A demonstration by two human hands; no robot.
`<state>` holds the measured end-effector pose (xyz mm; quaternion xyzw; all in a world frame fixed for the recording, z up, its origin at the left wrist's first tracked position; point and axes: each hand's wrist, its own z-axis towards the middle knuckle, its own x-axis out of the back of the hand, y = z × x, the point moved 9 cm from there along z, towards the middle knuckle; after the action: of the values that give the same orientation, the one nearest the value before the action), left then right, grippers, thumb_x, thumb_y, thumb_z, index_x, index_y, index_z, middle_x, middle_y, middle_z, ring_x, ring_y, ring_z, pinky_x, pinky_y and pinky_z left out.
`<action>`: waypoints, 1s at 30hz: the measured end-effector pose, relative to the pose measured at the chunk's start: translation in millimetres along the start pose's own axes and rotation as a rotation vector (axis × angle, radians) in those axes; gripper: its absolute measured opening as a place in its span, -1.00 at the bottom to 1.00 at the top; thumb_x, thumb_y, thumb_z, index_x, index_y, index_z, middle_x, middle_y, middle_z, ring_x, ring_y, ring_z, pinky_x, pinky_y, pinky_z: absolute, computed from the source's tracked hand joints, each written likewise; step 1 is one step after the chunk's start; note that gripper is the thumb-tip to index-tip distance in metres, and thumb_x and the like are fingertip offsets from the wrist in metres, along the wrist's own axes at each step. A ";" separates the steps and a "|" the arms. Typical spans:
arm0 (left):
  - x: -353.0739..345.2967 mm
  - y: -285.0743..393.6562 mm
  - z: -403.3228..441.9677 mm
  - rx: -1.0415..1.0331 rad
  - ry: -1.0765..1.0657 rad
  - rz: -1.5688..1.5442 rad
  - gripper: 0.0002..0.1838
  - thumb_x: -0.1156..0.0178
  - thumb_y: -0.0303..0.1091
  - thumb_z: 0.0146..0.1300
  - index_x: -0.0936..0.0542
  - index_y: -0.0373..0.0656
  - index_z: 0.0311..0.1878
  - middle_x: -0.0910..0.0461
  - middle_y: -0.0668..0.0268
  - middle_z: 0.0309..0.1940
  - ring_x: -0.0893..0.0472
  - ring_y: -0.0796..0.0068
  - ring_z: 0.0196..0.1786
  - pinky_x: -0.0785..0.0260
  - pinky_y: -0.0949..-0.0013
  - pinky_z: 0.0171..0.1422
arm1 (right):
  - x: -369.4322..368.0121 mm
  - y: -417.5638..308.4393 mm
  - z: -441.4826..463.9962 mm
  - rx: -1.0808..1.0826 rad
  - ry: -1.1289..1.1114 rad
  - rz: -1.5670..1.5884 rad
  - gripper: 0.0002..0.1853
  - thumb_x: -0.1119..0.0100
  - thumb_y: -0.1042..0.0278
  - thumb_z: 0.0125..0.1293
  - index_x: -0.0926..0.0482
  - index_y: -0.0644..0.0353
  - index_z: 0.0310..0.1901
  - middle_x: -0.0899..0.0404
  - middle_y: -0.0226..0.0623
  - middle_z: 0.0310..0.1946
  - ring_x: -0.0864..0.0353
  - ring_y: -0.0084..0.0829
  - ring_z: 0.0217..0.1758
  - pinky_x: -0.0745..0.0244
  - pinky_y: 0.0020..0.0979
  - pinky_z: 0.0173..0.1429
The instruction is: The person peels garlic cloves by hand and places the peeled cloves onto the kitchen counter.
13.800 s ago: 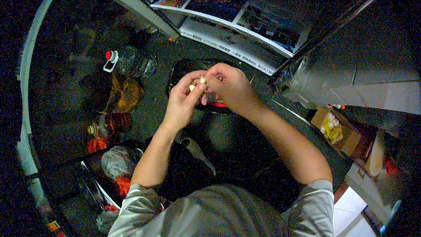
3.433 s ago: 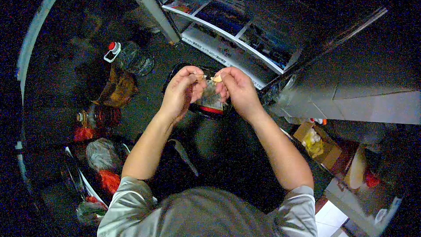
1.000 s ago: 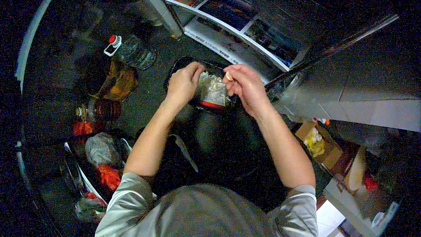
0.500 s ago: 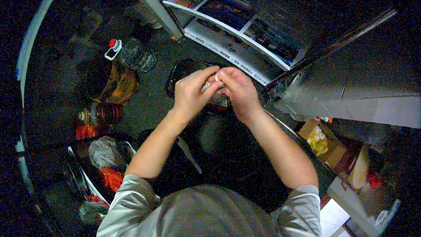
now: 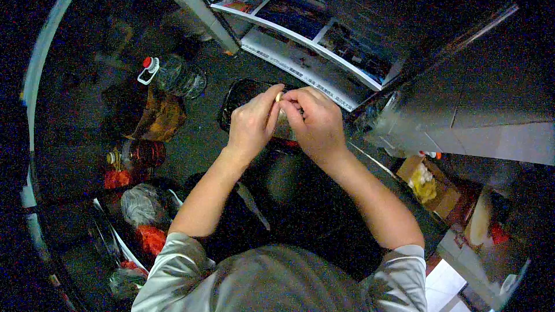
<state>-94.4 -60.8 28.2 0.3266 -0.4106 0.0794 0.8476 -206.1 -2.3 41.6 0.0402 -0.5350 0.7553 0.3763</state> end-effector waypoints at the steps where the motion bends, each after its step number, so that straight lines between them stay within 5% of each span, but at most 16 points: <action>1: -1.3 -0.2 0.0 -0.001 -0.002 -0.001 -0.66 -0.24 -0.45 0.28 -0.56 -0.18 0.13 -0.70 0.09 -0.22 -0.73 0.16 -0.24 -0.59 0.22 -0.20 | 1.3 -0.6 0.4 -0.002 0.001 0.000 -0.85 -0.30 0.35 0.25 -0.63 0.25 -0.28 -0.63 -0.18 -0.40 -0.66 -0.24 -0.36 -0.56 -0.32 -0.24; 15: -4.5 2.7 0.0 -0.049 -0.014 -0.036 -0.70 -0.21 -0.45 0.30 -0.50 -0.19 0.09 -0.65 0.06 -0.37 -0.68 0.07 -0.31 -0.54 0.12 -0.25 | -0.2 -7.7 -3.0 0.099 0.071 -0.136 -0.95 -0.22 0.45 0.22 -0.62 0.22 -0.34 -0.65 -0.20 -0.37 -0.67 -0.15 -0.31 -0.58 -0.21 -0.21; 24: -2.7 -2.0 -2.0 0.002 0.019 -0.123 -0.74 -0.23 -0.46 0.32 -0.54 -0.16 0.06 -0.67 0.04 -0.30 -0.71 0.08 -0.29 -0.56 0.19 -0.24 | -4.0 10.0 -0.4 -0.161 0.015 0.047 -0.93 -0.24 0.42 0.22 -0.61 0.22 -0.36 -0.62 -0.20 -0.42 -0.65 -0.18 -0.38 -0.54 -0.24 -0.26; 30: -4.8 -11.3 -2.9 0.060 -0.033 -0.181 -0.72 -0.21 -0.48 0.33 -0.55 -0.16 0.10 -0.69 0.09 -0.23 -0.74 0.16 -0.24 -0.57 0.25 -0.18 | -3.2 7.9 3.0 -0.057 -0.015 -0.011 -0.92 -0.24 0.40 0.23 -0.61 0.20 -0.36 -0.60 -0.19 -0.46 -0.64 -0.19 -0.40 -0.54 -0.24 -0.29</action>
<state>-91.1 -67.2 17.8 0.3889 -0.3908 0.0094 0.8342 -209.7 -7.6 35.1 0.0377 -0.5590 0.7373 0.3775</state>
